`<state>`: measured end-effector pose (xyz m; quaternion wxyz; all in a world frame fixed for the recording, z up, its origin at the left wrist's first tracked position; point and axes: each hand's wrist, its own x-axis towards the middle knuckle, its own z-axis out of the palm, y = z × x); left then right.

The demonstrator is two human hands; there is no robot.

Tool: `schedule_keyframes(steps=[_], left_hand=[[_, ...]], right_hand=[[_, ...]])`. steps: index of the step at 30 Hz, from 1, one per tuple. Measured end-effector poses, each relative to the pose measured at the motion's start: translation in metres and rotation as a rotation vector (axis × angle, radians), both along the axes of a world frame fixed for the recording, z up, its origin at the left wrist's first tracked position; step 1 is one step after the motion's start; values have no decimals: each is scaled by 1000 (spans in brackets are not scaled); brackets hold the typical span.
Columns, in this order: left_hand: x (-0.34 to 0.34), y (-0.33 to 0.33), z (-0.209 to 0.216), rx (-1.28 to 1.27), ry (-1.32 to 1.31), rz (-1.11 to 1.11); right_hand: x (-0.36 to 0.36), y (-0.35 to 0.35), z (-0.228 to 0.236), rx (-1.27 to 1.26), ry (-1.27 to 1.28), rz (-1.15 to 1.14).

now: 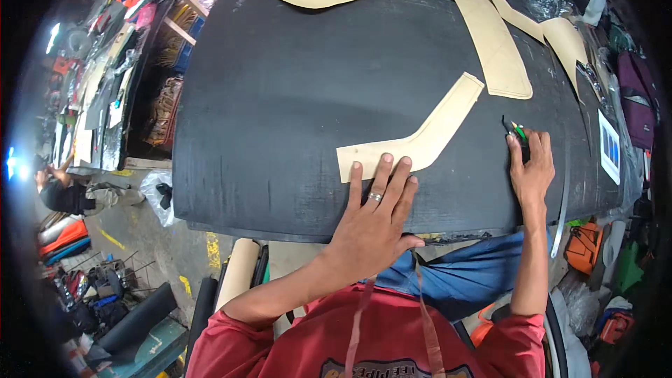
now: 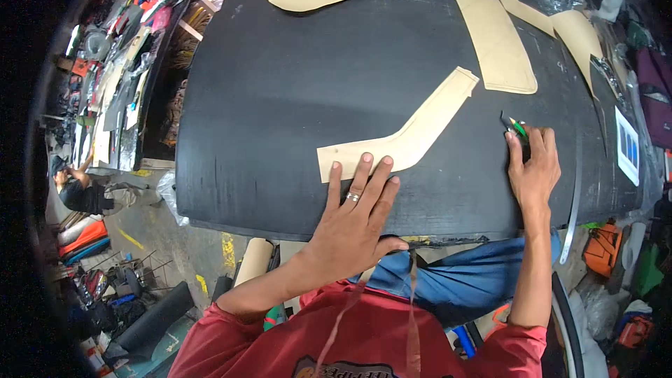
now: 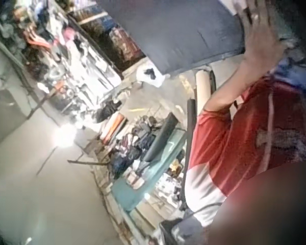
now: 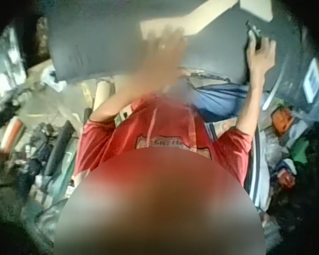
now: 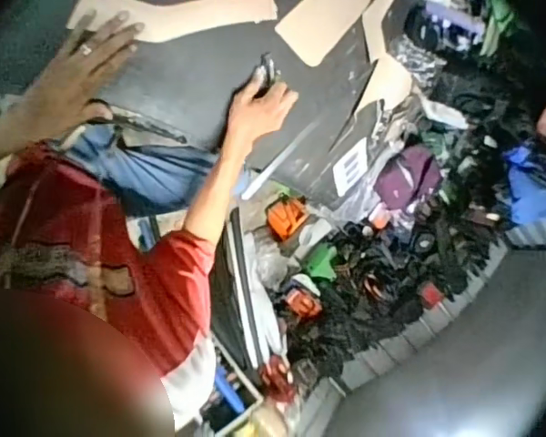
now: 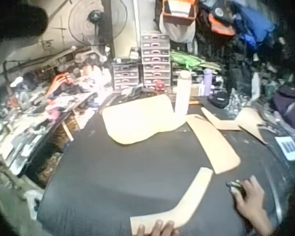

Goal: Tracing outlines from cardstock templates onto material sheets and cutting them out using a utility knife.

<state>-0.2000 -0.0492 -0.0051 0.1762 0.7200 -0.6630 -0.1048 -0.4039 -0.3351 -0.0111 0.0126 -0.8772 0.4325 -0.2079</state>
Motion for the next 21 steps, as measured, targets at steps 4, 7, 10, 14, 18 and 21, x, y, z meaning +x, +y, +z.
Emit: schedule_keyframes(steps=[4, 7, 10, 14, 18, 21], left_hand=[[-4, -8, 3, -7, 43, -5], [0, -12, 12, -29, 71, -47], [39, -13, 18, -119, 17, -96], [118, -20, 27, -246, 137, 44], [127, -18, 37, -262, 59, -12], [104, -4, 35, -123, 57, 0]], right_hand=[[-4, -23, -1, -27, 7, -177], [-16, -32, -1, -41, -29, -198], [-6, -1, 22, 304, -552, -176], [3, 33, 31, 575, -812, -39], [23, 68, 32, 671, -706, 151], [44, 91, 32, 674, -539, 421]])
